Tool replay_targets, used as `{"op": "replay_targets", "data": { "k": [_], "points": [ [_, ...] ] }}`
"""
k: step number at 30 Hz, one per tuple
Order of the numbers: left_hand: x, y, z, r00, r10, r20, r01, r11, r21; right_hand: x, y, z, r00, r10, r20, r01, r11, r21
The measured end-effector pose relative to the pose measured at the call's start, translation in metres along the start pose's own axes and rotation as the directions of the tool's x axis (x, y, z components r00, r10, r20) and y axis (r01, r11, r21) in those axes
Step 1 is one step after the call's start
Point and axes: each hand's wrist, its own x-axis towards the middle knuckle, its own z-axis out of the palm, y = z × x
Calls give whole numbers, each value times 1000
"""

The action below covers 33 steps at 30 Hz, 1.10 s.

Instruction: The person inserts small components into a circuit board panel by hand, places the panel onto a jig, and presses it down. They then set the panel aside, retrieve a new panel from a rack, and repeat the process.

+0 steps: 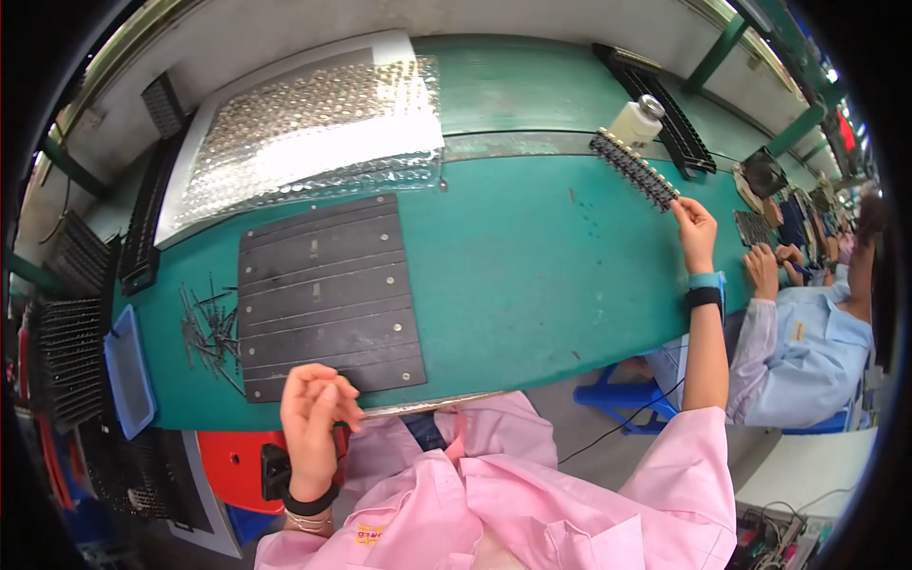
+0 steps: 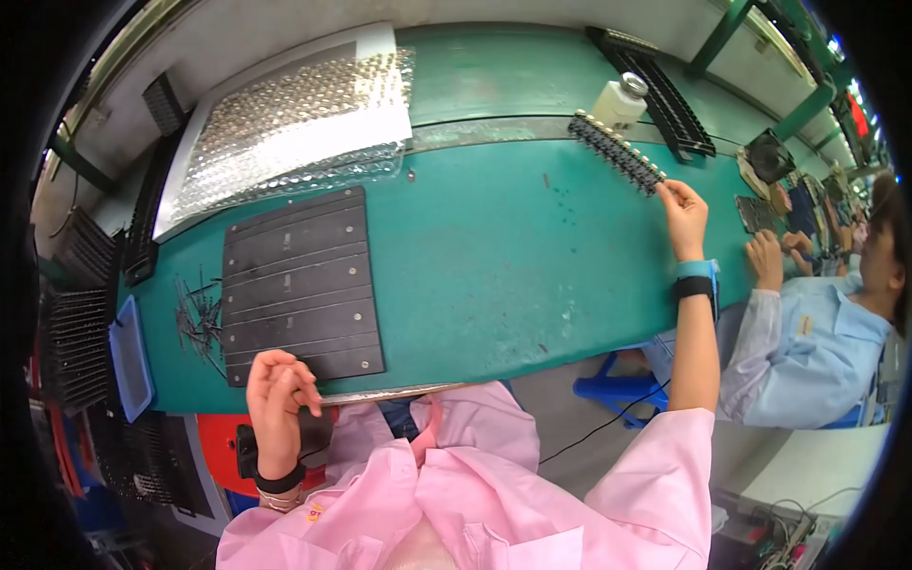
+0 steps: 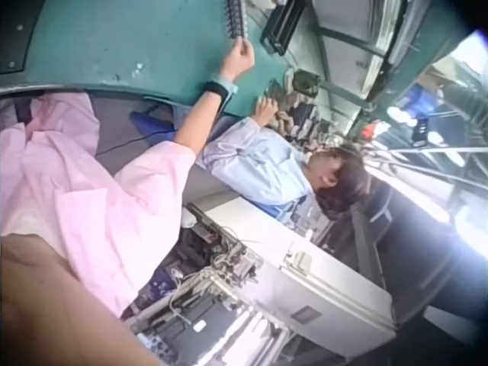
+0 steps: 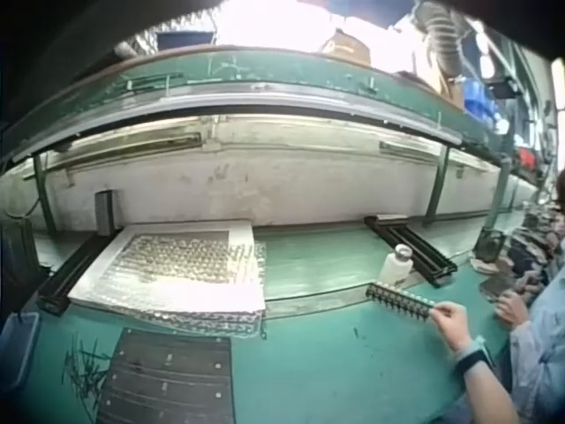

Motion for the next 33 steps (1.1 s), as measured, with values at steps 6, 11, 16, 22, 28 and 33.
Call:
{"op": "replay_targets", "data": {
  "k": [6,11,16,22,28,33],
  "points": [
    [7,14,-35,977,106,-183,-90,992,94,34,41,6,996,-54,-68,44,990,-134],
    [13,9,-56,954,134,-267,-111,989,100,33,31,19,989,-99,-111,47,916,-398],
    [23,3,-68,947,120,-299,-97,991,89,31,29,17,986,-118,-117,50,884,-466],
    [22,7,-78,937,148,-315,-125,988,93,27,24,13,985,-108,-132,33,882,-469],
    [15,11,-85,928,158,-338,-140,987,78,20,0,16,979,-18,-205,-38,965,-261],
    [24,15,-60,981,35,-193,-83,966,-246,-17,-104,51,878,290,381,-477,473,741]
  ]
}}
